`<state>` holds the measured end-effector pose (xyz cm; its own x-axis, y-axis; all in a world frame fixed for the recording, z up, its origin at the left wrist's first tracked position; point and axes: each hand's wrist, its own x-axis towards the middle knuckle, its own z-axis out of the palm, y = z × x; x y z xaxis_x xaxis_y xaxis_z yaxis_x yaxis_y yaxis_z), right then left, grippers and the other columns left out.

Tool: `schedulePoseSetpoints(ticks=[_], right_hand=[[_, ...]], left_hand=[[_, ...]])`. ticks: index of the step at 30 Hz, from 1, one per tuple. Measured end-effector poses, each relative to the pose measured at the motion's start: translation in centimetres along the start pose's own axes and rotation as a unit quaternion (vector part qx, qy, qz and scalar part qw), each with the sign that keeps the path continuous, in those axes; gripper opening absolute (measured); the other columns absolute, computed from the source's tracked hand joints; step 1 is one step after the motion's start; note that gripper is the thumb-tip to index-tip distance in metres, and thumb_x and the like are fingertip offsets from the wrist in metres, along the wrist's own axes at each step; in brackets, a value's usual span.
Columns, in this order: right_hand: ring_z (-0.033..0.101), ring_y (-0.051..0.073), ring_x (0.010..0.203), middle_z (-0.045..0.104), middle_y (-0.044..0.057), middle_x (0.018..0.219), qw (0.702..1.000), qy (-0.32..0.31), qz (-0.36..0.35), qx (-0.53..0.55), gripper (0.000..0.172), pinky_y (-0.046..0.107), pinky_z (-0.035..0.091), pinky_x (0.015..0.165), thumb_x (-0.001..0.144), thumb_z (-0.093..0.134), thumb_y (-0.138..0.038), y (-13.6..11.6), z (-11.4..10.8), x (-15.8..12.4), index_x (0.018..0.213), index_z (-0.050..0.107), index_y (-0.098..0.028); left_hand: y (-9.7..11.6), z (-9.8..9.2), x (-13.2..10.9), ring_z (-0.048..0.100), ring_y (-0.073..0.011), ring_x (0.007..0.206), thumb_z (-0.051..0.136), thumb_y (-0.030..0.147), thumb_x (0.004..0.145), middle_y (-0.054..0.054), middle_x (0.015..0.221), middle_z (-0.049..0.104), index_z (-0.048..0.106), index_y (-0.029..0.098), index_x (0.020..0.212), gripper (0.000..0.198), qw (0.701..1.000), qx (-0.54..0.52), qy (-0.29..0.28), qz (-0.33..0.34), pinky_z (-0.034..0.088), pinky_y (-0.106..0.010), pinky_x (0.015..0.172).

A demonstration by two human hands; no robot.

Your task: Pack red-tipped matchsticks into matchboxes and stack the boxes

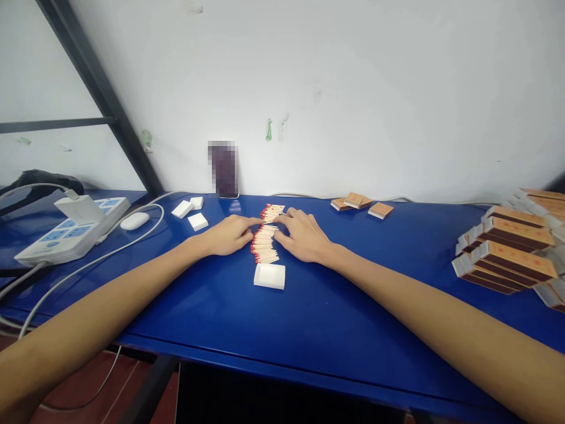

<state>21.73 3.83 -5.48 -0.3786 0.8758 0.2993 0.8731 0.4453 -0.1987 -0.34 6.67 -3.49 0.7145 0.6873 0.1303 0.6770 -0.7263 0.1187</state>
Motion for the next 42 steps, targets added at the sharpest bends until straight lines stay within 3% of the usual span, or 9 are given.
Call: schedulePoseSetpoints(ticks=[12,24,38,42], right_hand=[[0.056,0.026,0.092,0.058,0.011,0.106,1.000,0.006,-0.006,-0.001,0.043,0.042,0.040,0.083,0.095,0.041,-0.038,0.05,0.12,-0.02,0.128,0.063,-0.021],[0.057,0.025,0.091,0.060,0.010,0.104,1.000,0.015,-0.009,0.010,0.038,0.041,0.039,0.081,0.094,0.043,-0.037,0.13,0.08,-0.02,0.119,0.066,-0.021],[0.057,0.021,0.083,0.062,0.007,0.095,0.999,0.031,-0.028,0.009,0.032,0.036,0.038,0.075,0.091,0.046,-0.033,-0.13,-0.21,-0.13,0.109,0.070,-0.020],[0.058,0.023,0.086,0.061,0.009,0.100,0.999,0.029,-0.012,0.010,0.038,0.039,0.039,0.078,0.092,0.045,-0.034,-0.15,-0.15,-0.15,0.119,0.067,-0.020]], left_hand=[[0.18,-0.15,-0.03,0.067,-0.0237,0.097,0.038,0.018,0.091,-0.010,0.111,0.072,0.049,0.015,0.143,0.054,1.000,0.010,-0.004,-0.004,0.050,-0.034,0.086],[-0.28,0.13,-0.11,0.066,-0.0227,0.087,0.039,0.016,0.090,-0.005,0.087,0.071,0.046,0.014,0.142,0.053,1.000,0.000,0.009,0.018,0.048,-0.033,0.079],[-0.06,0.04,-0.04,0.067,-0.0245,0.094,0.038,0.017,0.090,-0.008,0.094,0.073,0.045,0.012,0.144,0.055,1.000,0.004,-0.005,0.003,0.050,-0.036,0.085],[0.06,-0.06,-0.05,0.067,-0.0250,0.093,0.038,0.018,0.090,-0.009,0.096,0.073,0.045,0.013,0.145,0.055,1.000,0.007,-0.005,0.001,0.050,-0.036,0.084]])
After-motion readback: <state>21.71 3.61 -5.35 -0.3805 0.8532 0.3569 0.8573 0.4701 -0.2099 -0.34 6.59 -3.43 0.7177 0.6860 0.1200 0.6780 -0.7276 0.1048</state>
